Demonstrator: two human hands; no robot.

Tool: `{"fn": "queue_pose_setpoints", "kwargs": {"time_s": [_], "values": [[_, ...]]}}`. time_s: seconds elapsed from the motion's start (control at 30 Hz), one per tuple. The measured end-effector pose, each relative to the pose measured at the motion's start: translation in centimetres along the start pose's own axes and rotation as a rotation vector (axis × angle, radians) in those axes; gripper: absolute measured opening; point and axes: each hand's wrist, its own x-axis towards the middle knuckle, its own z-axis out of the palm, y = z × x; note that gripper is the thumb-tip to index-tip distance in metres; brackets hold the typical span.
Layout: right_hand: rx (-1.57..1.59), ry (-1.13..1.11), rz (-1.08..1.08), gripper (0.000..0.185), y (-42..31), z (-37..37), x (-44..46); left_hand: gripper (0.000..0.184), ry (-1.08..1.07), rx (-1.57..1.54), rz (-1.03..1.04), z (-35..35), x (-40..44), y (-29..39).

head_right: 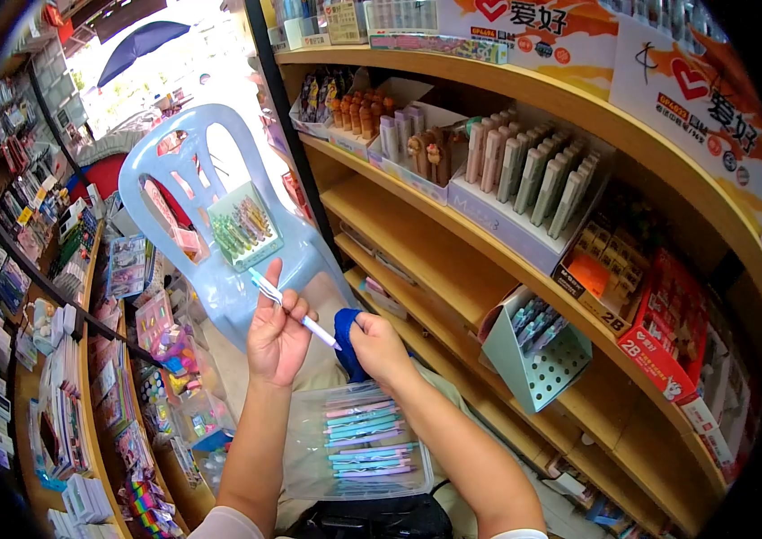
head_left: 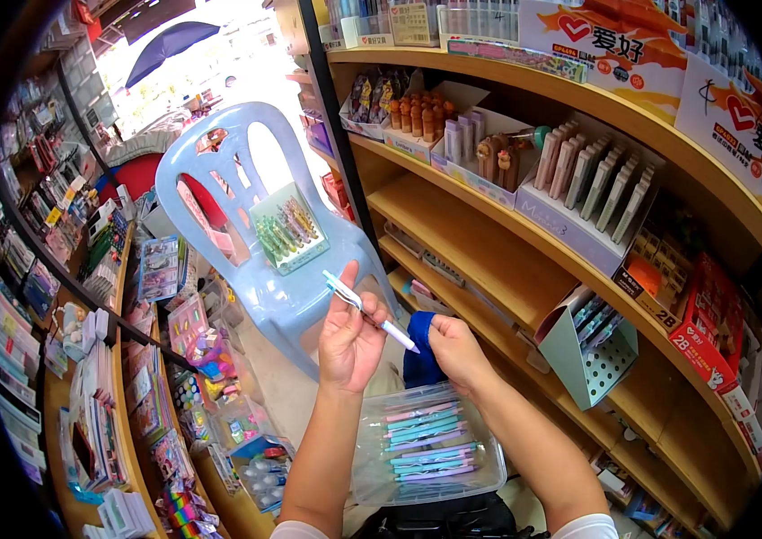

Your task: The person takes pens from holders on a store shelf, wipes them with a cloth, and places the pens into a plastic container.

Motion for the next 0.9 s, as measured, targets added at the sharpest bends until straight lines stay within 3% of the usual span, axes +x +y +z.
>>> {"fn": "queue_pose_setpoints", "kwargs": {"time_s": [0.23,0.37,0.53,0.57,0.67,0.83,0.9], "values": [[0.037,-0.028,-0.042,0.014,-0.3,0.4,-0.3,0.057,0.000,0.016,-0.024,-0.6,0.0,0.1],[-0.257,-0.085,-0.365,0.013,0.3,0.7,0.0,0.052,0.011,0.031,0.004,-0.7,0.0,-0.1],[-0.385,-0.065,-0.395,0.013,0.2,0.7,-0.4,0.054,0.056,0.155,-0.024,0.6,-0.2,-0.5],[-0.396,-0.027,-0.391,0.013,-0.1,0.9,-0.6,0.049,0.025,0.188,-0.008,0.1,-0.2,-0.6],[-0.396,0.031,-0.387,0.012,-0.1,0.8,-0.5,0.044,0.206,0.346,0.008,0.2,-0.2,-0.9],[-0.407,0.070,-0.347,0.010,-0.6,0.9,-0.9,0.014,0.318,0.564,0.090,-0.7,-0.3,-1.2],[-0.400,0.088,-0.338,0.010,-0.6,1.0,-1.1,0.013,0.320,0.555,0.088,-0.7,-0.4,-1.2]]}}
